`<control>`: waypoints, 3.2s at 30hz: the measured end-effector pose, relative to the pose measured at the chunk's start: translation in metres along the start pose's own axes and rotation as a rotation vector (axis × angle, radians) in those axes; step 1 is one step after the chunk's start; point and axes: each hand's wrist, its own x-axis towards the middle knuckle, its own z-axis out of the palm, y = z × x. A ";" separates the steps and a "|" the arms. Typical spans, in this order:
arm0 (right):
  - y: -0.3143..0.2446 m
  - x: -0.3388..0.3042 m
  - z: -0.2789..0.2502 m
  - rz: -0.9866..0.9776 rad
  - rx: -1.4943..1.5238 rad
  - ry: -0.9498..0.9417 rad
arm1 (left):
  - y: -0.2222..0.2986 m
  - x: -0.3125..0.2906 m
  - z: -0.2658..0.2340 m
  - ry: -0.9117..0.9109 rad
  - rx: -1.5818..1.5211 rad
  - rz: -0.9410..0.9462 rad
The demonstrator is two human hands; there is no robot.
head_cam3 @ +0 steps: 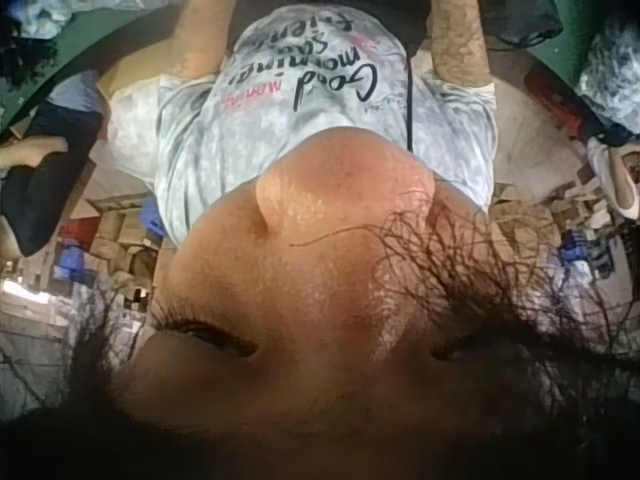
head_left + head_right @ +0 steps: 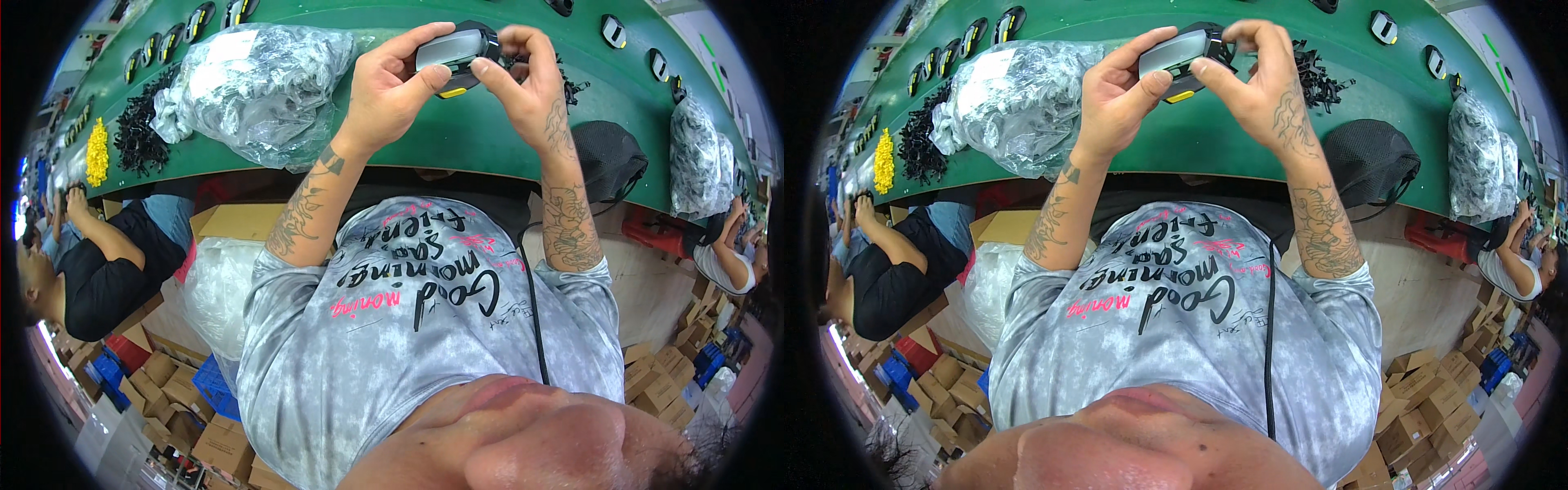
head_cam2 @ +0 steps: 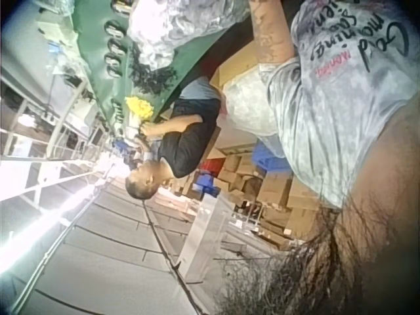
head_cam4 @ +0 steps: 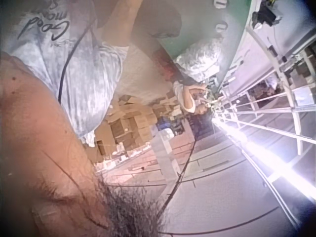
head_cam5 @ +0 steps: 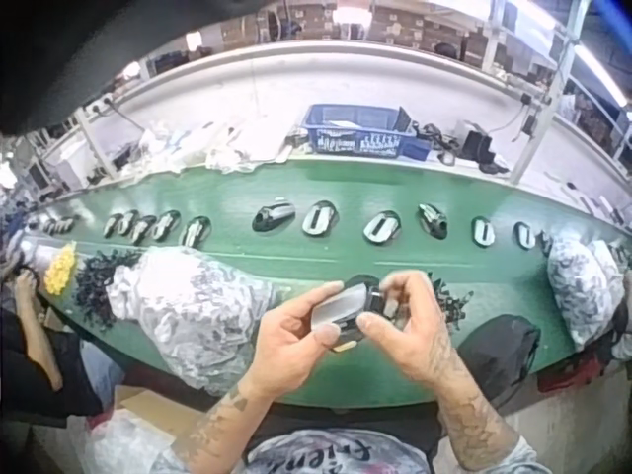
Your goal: The person assembles black plastic electronic components by hand, placing them into device shells and then into plastic bags.
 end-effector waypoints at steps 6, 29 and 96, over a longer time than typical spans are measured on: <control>0.006 0.006 0.003 0.126 0.505 -0.129 | 0.008 0.002 0.017 -0.021 0.175 0.045; 0.013 0.015 0.012 0.195 0.847 0.080 | 0.013 0.014 0.037 0.032 1.145 0.400; 0.073 0.038 0.032 -0.257 -0.618 -0.514 | -0.042 -0.039 -0.074 0.368 -0.089 -0.335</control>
